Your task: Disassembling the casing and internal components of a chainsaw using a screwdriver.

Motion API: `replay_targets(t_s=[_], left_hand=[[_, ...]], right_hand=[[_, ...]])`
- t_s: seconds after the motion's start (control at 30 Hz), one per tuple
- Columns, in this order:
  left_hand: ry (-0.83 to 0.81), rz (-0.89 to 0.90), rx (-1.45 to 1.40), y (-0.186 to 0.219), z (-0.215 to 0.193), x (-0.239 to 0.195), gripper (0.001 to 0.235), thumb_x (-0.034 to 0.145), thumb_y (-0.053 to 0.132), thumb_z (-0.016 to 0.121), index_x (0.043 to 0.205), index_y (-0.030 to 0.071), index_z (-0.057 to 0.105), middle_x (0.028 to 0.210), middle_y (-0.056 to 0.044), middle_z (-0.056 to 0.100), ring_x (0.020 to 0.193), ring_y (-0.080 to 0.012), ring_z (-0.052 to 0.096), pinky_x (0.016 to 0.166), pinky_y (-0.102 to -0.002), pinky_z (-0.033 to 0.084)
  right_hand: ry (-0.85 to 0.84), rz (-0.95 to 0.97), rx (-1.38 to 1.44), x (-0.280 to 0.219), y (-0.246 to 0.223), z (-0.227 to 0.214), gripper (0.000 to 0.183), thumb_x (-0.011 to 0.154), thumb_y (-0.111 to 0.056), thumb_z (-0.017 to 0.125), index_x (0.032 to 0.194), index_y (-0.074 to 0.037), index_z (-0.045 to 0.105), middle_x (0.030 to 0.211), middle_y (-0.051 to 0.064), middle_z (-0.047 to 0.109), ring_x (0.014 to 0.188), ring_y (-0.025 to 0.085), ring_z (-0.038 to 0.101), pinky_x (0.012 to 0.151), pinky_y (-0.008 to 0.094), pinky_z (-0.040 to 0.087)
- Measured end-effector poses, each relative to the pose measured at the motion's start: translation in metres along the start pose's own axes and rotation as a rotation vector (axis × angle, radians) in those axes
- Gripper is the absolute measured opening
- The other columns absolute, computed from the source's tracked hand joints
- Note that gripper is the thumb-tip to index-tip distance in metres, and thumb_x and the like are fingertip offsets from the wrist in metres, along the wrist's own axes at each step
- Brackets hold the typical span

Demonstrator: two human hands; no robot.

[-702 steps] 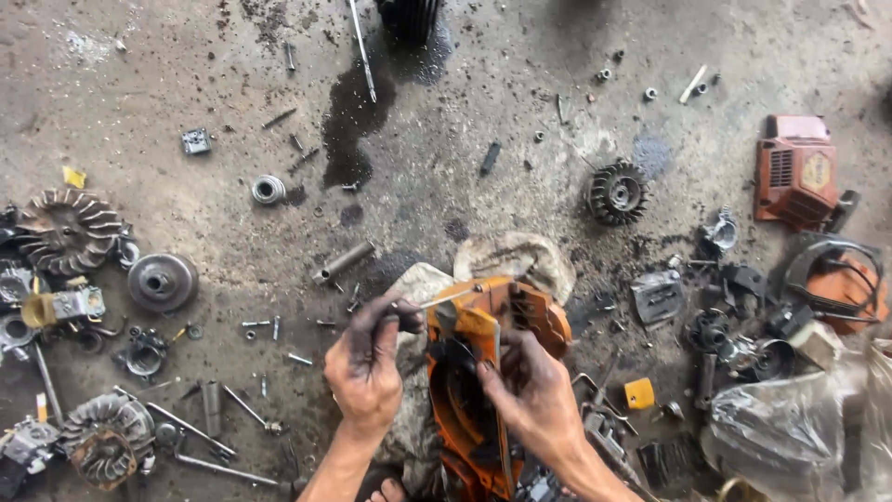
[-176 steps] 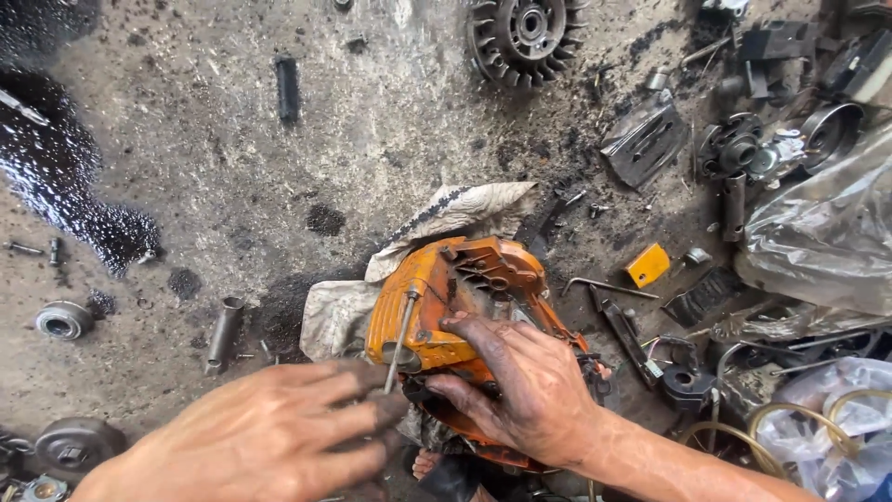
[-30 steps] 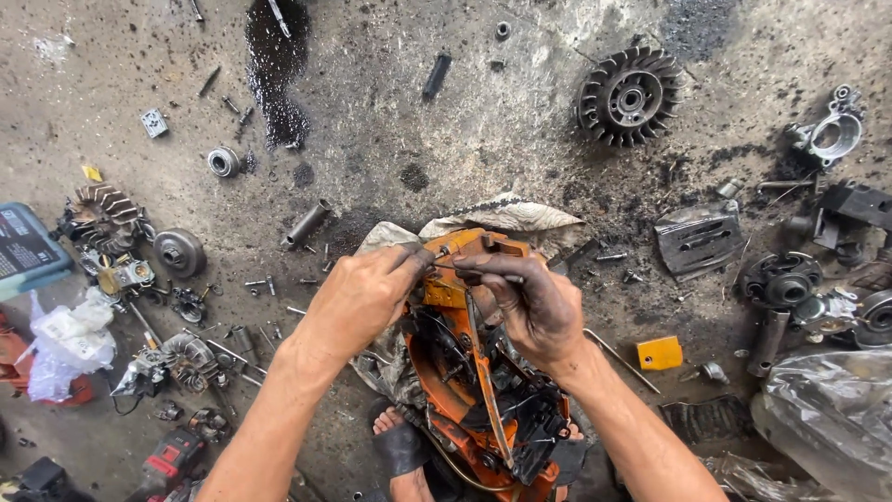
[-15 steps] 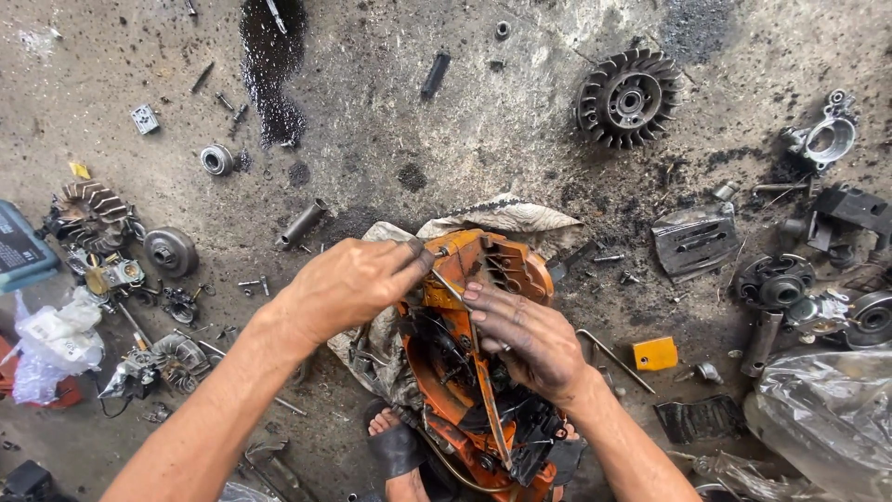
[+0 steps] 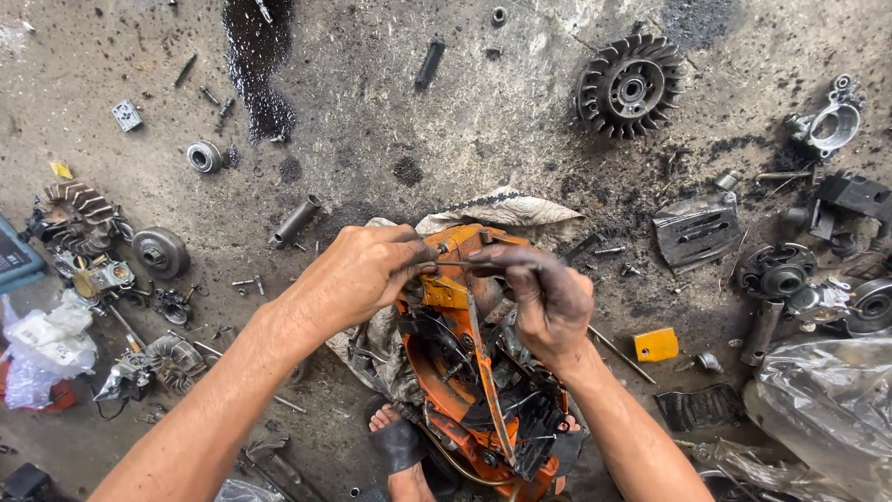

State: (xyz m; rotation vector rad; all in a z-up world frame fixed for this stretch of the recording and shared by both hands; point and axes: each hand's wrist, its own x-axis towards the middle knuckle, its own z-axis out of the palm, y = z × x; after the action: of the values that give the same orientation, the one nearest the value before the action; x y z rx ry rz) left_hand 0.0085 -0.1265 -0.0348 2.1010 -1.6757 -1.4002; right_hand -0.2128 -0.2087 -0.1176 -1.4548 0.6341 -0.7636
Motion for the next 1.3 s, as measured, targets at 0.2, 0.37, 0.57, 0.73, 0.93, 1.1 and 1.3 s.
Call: replay_targets(t_s=[0.2, 0.37, 0.57, 0.73, 0.93, 1.1, 1.3], left_hand=[[0.078, -0.153, -0.199, 0.004, 0.003, 0.000, 0.023, 0.100, 0.020, 0.064, 0.109, 0.005, 0.078, 0.096, -0.019, 0.078, 0.092, -0.0303, 0.079, 0.084, -0.040, 0.064], [0.282, -0.409, -0.497, 0.001, 0.020, -0.009, 0.047, 0.099, 0.042, 0.063, 0.123, 0.002, 0.064, 0.099, -0.022, 0.079, 0.100, -0.0413, 0.076, 0.089, -0.056, 0.057], [0.486, -0.709, -0.706, 0.017, 0.041, -0.014, 0.049, 0.096, 0.051, 0.067, 0.111, 0.004, 0.068, 0.104, -0.021, 0.078, 0.104, -0.0395, 0.075, 0.089, -0.051, 0.058], [0.535, -0.651, -0.781, 0.010, 0.048, -0.017, 0.025, 0.092, 0.032, 0.077, 0.088, 0.008, 0.082, 0.073, -0.012, 0.075, 0.080, -0.0125, 0.065, 0.072, -0.035, 0.053], [0.642, -0.490, -0.893, 0.016, 0.021, -0.022, 0.016, 0.095, 0.021, 0.078, 0.089, 0.007, 0.081, 0.073, 0.001, 0.066, 0.077, -0.0087, 0.054, 0.069, -0.023, 0.048], [0.381, -0.079, -0.252, 0.016, 0.012, -0.024, 0.011, 0.094, 0.006, 0.066, 0.097, 0.002, 0.076, 0.091, -0.019, 0.076, 0.084, -0.0382, 0.076, 0.071, -0.043, 0.060], [0.289, 0.156, 0.248, -0.025, 0.047, -0.025, 0.015, 0.100, 0.009, 0.057, 0.106, 0.005, 0.071, 0.096, -0.012, 0.072, 0.085, -0.0293, 0.075, 0.068, -0.041, 0.061]], right_hand=[[-0.187, 0.215, -0.021, 0.081, -0.041, 0.019, 0.030, 0.111, -0.022, 0.047, 0.108, -0.004, 0.072, 0.087, 0.016, 0.076, 0.067, 0.025, 0.070, 0.061, 0.036, 0.057], [-0.544, 0.441, 0.014, 0.136, -0.002, 0.070, 0.032, 0.105, -0.029, 0.055, 0.108, -0.003, 0.074, 0.081, 0.015, 0.074, 0.075, 0.024, 0.071, 0.075, 0.040, 0.057], [-1.075, 0.687, -0.318, 0.142, 0.079, 0.140, 0.024, 0.097, -0.032, 0.065, 0.101, -0.016, 0.081, 0.072, 0.006, 0.077, 0.060, 0.021, 0.075, 0.070, 0.033, 0.057], [-1.112, 0.617, -0.384, 0.147, 0.067, 0.140, 0.024, 0.092, -0.038, 0.066, 0.087, -0.021, 0.082, 0.062, 0.001, 0.074, 0.064, 0.020, 0.077, 0.070, 0.034, 0.058], [-0.791, 0.463, 0.038, 0.156, -0.015, 0.092, 0.033, 0.105, -0.025, 0.050, 0.096, -0.005, 0.075, 0.062, 0.005, 0.070, 0.057, 0.017, 0.067, 0.061, 0.029, 0.053], [-0.482, 0.060, -0.092, 0.099, -0.044, 0.040, 0.018, 0.106, -0.012, 0.052, 0.112, -0.004, 0.067, 0.082, 0.015, 0.073, 0.066, 0.025, 0.073, 0.061, 0.034, 0.061], [-0.258, -0.092, 0.023, 0.026, -0.019, -0.010, 0.019, 0.105, -0.008, 0.053, 0.118, -0.003, 0.066, 0.091, 0.014, 0.079, 0.057, 0.015, 0.069, 0.052, 0.028, 0.062]])
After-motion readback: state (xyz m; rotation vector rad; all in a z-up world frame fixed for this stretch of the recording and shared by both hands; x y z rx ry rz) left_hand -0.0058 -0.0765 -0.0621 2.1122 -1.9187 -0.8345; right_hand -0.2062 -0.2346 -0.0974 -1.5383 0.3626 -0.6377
